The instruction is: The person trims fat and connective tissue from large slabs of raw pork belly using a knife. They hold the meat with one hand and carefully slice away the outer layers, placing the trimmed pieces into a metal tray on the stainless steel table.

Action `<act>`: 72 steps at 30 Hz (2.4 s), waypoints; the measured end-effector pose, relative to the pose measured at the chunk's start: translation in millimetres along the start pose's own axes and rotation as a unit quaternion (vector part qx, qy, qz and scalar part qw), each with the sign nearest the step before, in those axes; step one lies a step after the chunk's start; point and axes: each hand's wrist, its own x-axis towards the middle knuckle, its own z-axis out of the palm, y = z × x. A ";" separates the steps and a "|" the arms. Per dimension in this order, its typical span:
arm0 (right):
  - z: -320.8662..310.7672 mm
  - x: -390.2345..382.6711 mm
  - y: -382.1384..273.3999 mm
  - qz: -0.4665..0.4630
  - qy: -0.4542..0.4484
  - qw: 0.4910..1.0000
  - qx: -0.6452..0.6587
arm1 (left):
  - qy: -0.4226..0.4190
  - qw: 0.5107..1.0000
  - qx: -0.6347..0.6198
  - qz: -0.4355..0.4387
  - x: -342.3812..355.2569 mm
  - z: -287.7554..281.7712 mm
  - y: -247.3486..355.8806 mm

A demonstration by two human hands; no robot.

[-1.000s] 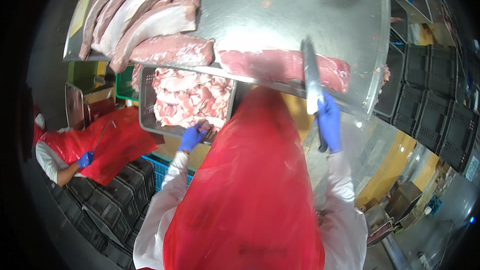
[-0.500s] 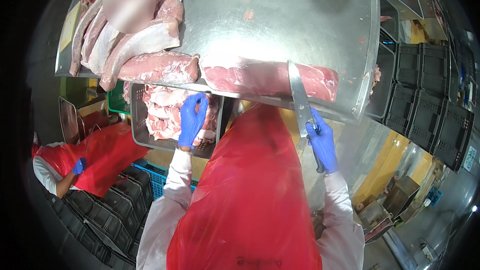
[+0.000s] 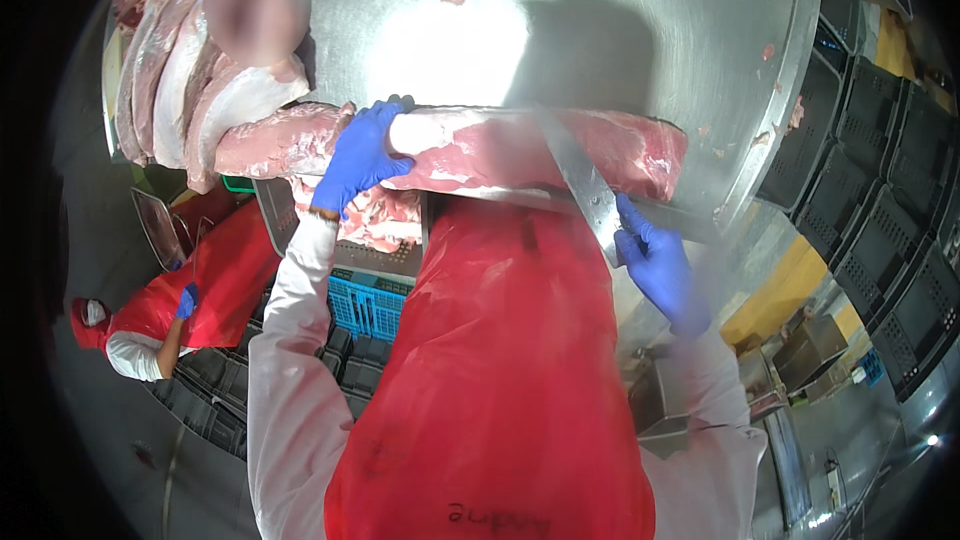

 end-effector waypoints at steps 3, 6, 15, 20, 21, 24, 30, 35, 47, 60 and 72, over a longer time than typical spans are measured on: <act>-15.7 4.2 -14.2 -0.010 -0.033 0.997 -0.069 | 0.108 0.994 0.019 0.015 -30.0 9.4 17.1; -13.6 23.1 -28.6 -0.075 -0.027 0.984 -0.157 | 0.200 0.979 -0.009 0.046 -61.1 29.5 15.3; -22.5 5.7 -32.2 -0.083 -0.069 0.971 -0.213 | 0.308 0.942 -0.030 0.129 -84.3 70.7 1.0; 21.8 60.1 -31.7 -0.096 -0.085 0.983 -0.128 | 0.311 0.937 -0.044 0.155 -88.5 78.0 -6.3; 24.7 61.2 -30.0 -0.082 -0.093 0.988 -0.087 | 0.306 0.937 -0.046 0.159 -89.4 78.1 -9.5; -4.2 42.6 -23.0 -0.075 -0.130 0.986 -0.072 | 0.297 0.937 -0.055 0.174 -91.0 80.5 -16.8; 28.2 78.3 -19.9 -0.077 -0.145 0.983 -0.079 | 0.306 0.934 -0.077 0.169 -79.8 72.3 -14.3; 17.0 64.2 -17.7 -0.275 -0.085 0.938 -0.195 | 0.281 0.934 -0.106 0.192 -81.7 71.4 -20.1; 42.4 73.3 -24.6 -0.197 -0.134 0.954 -0.180 | 0.304 0.927 -0.117 0.186 -81.4 79.4 -24.8; 115.0 110.3 -34.5 -0.341 -0.013 0.908 -0.244 | 0.298 0.929 -0.149 0.164 -74.8 77.5 -32.7; 128.8 83.3 -49.7 -0.285 0.005 0.936 -0.205 | 0.351 0.898 -0.259 -0.053 -95.3 70.7 -21.4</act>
